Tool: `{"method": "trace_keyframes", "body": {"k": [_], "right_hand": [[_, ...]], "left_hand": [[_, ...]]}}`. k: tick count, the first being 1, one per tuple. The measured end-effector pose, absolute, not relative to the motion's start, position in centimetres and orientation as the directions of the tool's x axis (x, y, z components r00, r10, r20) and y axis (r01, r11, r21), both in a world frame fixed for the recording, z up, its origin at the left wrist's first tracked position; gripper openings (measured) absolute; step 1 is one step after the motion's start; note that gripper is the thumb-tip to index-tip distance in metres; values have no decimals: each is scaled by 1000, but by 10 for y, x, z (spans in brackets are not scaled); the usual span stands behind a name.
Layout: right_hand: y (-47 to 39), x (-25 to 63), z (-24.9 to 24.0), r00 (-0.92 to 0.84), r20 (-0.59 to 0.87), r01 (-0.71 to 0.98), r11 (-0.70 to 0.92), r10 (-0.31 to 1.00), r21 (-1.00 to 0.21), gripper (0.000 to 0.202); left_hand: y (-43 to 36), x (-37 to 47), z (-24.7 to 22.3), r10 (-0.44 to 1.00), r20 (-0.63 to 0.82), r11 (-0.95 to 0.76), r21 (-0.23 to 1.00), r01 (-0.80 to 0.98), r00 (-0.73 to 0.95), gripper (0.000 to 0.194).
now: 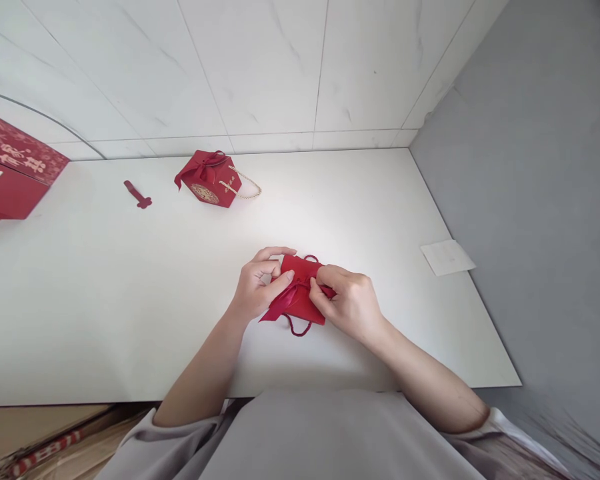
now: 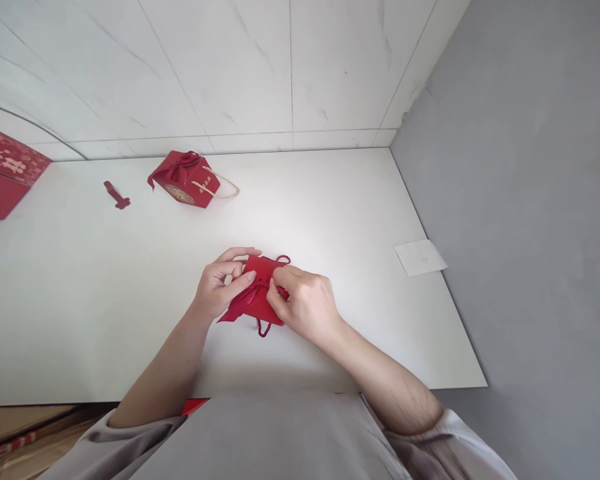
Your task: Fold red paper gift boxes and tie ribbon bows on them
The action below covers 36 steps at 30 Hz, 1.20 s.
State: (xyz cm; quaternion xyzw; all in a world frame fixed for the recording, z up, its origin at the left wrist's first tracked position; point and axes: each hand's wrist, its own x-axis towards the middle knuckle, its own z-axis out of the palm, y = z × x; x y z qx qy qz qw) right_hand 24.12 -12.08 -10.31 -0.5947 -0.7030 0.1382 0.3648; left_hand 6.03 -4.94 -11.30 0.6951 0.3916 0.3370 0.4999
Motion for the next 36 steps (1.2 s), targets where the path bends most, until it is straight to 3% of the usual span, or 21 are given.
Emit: {"method": "trace_keyframes", "body": {"k": [5,9,12,20,23,32,36], "right_hand": [[-122,243,-102,-37,351,740,262,936,-620,23],[-128,249,-96,-10,268,631,214,963,-746,9],[-133,252,-91,-31,201,596,179,979,-783,11],[-131,248,-94,-133,379,814,319,916,-486,11],[-130,247,-97,-147,413,835,336,899,-435,13],[-125,242,-94,-53,312,777,235,949,-584,14],[-124,238,-94,-5,279,787,176,960,-591,17]], "left_hand": [[-47,61,-114,873,26,-117,981,158,488,46],[-44,57,-114,823,-3,-46,996,72,569,39],[-44,55,-115,802,6,-46,998,52,597,31],[-51,62,-115,845,47,-118,988,101,533,34],[-53,64,-113,842,50,-136,983,120,537,38],[-54,66,-111,847,44,-151,975,161,529,42],[-54,67,-109,848,32,-143,975,170,529,42]]}}
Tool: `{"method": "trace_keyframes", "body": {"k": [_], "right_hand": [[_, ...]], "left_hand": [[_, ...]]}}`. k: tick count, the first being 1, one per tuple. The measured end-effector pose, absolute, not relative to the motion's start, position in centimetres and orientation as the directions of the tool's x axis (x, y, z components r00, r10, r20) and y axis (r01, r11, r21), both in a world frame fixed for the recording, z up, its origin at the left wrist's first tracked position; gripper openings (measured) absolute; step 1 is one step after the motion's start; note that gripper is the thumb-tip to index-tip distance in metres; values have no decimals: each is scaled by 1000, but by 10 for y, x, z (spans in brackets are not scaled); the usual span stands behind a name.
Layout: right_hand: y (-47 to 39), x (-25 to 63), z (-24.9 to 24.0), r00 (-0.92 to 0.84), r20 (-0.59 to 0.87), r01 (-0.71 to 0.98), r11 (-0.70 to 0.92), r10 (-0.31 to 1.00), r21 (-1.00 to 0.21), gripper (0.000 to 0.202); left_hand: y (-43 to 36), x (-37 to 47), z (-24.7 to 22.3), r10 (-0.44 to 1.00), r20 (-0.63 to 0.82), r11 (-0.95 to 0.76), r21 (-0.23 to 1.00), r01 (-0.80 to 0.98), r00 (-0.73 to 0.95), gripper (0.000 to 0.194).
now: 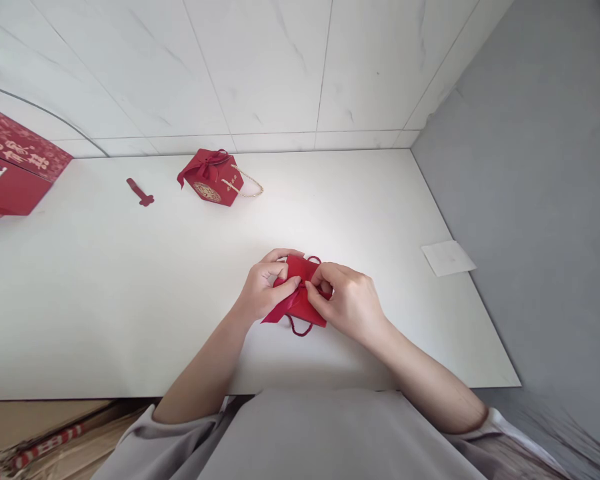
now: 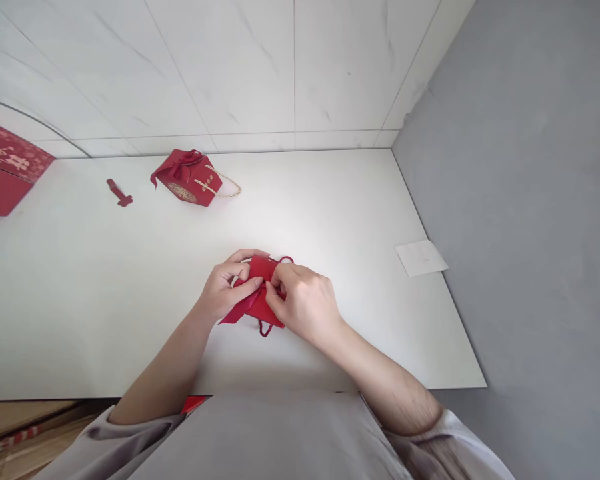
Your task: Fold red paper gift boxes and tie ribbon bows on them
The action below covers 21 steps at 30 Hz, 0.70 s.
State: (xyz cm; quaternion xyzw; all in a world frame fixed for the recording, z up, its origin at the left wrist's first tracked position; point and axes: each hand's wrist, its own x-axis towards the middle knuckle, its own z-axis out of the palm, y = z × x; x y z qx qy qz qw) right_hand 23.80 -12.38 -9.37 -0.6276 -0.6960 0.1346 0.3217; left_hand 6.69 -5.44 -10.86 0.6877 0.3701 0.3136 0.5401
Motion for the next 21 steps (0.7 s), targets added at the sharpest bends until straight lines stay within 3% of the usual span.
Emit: {"method": "trace_keyframes", "body": {"k": [6,9,12,15,21], "right_hand": [[-122,236,-94,11,271,811,150,962,-565,20],[-123,242,-93,-35,248,764,186,968,-618,16],[-127,251,-88,-74,149,579,165,986,-799,5],[-130,258,-84,-114,11,347,50,993,-937,15],[-129,264,-83,-237,-161,112,-138,958,-984,26]], "left_hand": [[-54,66,-108,848,27,-134,977,165,529,41],[-52,64,-112,860,-20,-33,995,94,511,41],[-50,64,-116,850,-62,85,996,-21,522,40],[-50,64,-117,862,-58,108,992,-70,504,41],[-53,67,-119,900,13,0,1000,-31,435,47]]}}
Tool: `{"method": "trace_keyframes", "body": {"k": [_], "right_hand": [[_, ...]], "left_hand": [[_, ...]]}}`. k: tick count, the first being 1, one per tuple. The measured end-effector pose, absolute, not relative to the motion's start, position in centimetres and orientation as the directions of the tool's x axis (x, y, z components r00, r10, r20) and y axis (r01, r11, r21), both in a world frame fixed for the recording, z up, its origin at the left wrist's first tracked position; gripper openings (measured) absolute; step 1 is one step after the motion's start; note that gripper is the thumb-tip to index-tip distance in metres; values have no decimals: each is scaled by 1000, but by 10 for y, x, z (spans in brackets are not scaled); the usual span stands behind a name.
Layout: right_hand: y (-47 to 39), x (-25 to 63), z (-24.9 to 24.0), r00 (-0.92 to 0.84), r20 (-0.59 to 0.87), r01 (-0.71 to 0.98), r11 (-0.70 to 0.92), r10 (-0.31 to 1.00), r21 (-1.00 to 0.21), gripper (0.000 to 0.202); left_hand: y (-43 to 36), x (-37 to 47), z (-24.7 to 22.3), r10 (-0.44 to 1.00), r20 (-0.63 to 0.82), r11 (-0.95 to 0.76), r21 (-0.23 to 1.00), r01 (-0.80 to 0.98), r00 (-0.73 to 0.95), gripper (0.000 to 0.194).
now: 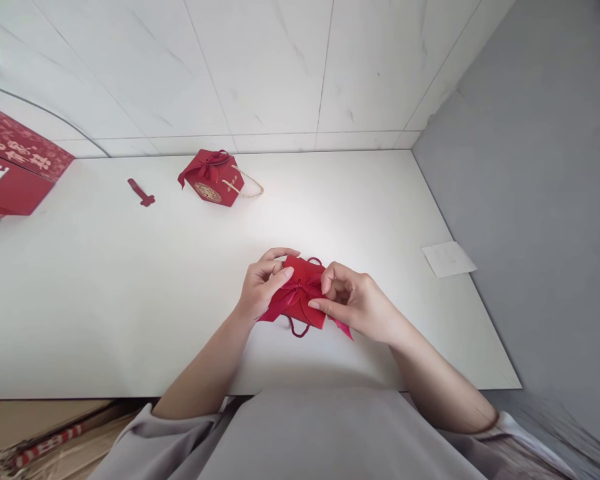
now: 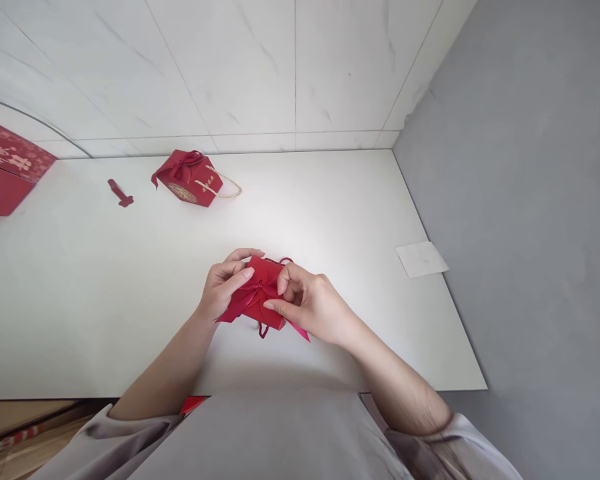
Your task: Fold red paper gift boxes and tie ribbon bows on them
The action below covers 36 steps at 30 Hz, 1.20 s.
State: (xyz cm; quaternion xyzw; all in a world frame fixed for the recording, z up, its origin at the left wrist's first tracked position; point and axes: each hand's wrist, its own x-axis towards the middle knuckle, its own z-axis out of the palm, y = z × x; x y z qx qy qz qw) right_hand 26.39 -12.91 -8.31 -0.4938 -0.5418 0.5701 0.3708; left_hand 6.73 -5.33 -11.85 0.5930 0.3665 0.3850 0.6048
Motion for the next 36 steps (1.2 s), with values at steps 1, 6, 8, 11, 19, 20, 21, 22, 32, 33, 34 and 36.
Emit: {"method": "trace_keyframes", "body": {"k": [1,6,8,11,19,20,21,22,32,33,34,36], "right_hand": [[-129,265,-84,-248,-168,89,-150,954,-985,27],[-127,271,-84,-280,-254,112,-231,926,-966,27],[-126,274,-83,-289,-290,156,-254,912,-955,27],[-125,276,-83,-298,-301,189,-253,906,-949,26],[-122,285,-85,-357,-279,107,-258,892,-960,28],[-122,286,-84,-373,-281,97,-264,884,-960,29],[-121,289,-83,-389,-284,85,-273,876,-958,29],[-121,291,-83,-405,-289,73,-284,867,-956,30],[-116,313,-82,-477,-401,145,-380,782,-914,34],[-116,313,-82,-465,-410,161,-380,785,-911,35],[-116,312,-82,-455,-411,173,-375,790,-911,35],[-116,309,-82,-445,-390,180,-346,807,-921,34]], "left_hand": [[-53,67,-119,903,27,-20,1000,-19,429,48],[-54,66,-122,925,77,-114,990,79,372,48],[-54,66,-122,930,81,-126,986,105,359,47],[-55,67,-122,929,70,-111,990,93,362,46],[-54,68,-122,926,34,-58,997,52,375,46],[-54,68,-122,927,45,-70,996,55,371,46],[-54,68,-122,930,58,-85,995,60,362,46],[-55,68,-122,934,71,-101,992,68,350,46],[-52,65,-122,930,89,-131,987,94,357,45],[-51,64,-122,925,83,-125,988,91,371,45],[-50,63,-121,919,80,-122,989,86,385,45],[-49,62,-121,908,75,-117,990,78,412,44]]}}
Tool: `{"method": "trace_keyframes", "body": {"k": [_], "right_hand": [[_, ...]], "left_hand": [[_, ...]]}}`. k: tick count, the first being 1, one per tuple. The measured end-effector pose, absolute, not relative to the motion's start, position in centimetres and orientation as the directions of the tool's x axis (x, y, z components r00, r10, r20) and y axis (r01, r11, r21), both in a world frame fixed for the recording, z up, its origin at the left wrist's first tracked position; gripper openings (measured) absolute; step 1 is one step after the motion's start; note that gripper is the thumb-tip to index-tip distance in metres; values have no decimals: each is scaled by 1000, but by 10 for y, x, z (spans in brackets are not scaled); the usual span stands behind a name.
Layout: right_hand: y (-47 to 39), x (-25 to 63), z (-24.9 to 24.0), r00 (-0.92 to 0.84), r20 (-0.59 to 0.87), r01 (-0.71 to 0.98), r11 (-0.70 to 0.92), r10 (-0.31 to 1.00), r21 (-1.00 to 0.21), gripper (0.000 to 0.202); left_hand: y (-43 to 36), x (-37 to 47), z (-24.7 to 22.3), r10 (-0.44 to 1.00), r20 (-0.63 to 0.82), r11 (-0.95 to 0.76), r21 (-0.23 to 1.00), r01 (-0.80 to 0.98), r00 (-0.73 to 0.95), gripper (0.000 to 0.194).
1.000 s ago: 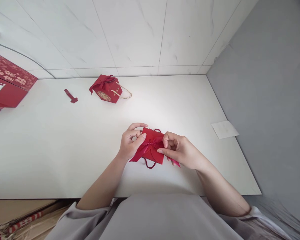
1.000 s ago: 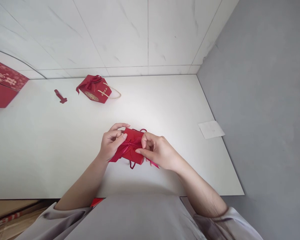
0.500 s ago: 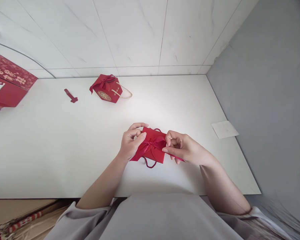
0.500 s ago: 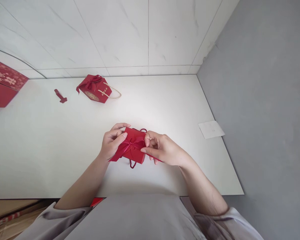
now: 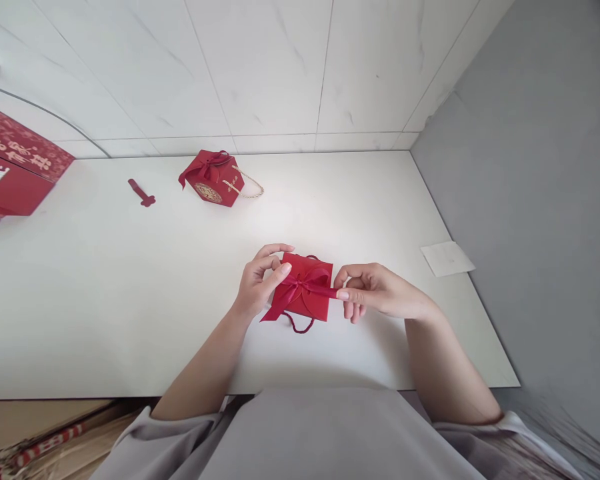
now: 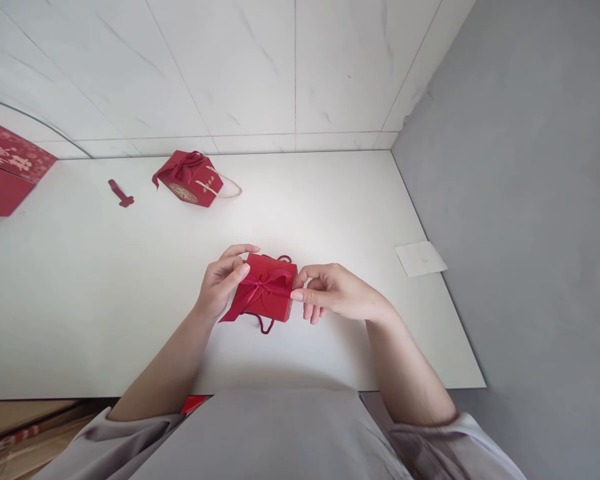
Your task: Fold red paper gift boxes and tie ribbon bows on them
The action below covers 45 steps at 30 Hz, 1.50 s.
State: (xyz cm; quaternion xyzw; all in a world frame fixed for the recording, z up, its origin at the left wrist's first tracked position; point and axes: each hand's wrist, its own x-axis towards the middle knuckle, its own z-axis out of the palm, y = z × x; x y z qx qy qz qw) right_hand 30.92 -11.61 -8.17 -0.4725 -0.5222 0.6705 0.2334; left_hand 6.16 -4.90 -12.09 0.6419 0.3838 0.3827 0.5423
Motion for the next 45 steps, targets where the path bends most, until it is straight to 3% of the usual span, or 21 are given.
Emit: {"method": "trace_keyframes", "body": {"k": [7,13,19,24,30,33,36,38,40,42,45], "right_hand": [[-121,295,-82,-437,-300,240,-211,848,-948,36],[-120,291,-81,-472,-403,165,-370,784,-914,48],[-121,289,-88,-460,-417,59,-442,784,-895,47],[-120,292,-86,-477,-456,197,-415,751,-888,45],[-117,314,-77,-613,-448,309,-323,651,-894,37],[-113,323,-77,-516,-376,255,-281,770,-925,33],[-109,321,-84,-235,-200,233,-144,951,-962,32],[-106,314,-91,-121,-82,256,-49,989,-966,29],[-105,306,-96,-124,-31,247,0,992,-969,28],[-106,300,-100,-159,-17,217,18,987,-976,28],[-107,293,-102,-186,-10,173,22,983,-985,26]], "left_hand": [[-50,63,-119,908,88,-133,988,82,409,44],[-51,64,-121,920,96,-161,976,143,380,46],[-52,66,-123,914,176,-246,957,153,366,44],[-52,68,-122,905,202,-274,950,150,373,41],[-49,63,-121,897,166,-243,960,142,411,42],[-47,60,-118,869,182,-253,962,99,460,30],[-44,57,-114,859,176,-239,968,72,480,12],[-41,52,-111,882,180,-245,965,97,435,15],[-38,42,-105,912,188,-274,941,199,366,19],[-33,27,-97,930,129,-253,904,344,345,42],[-28,7,-87,830,-218,-73,871,487,513,59]]}}
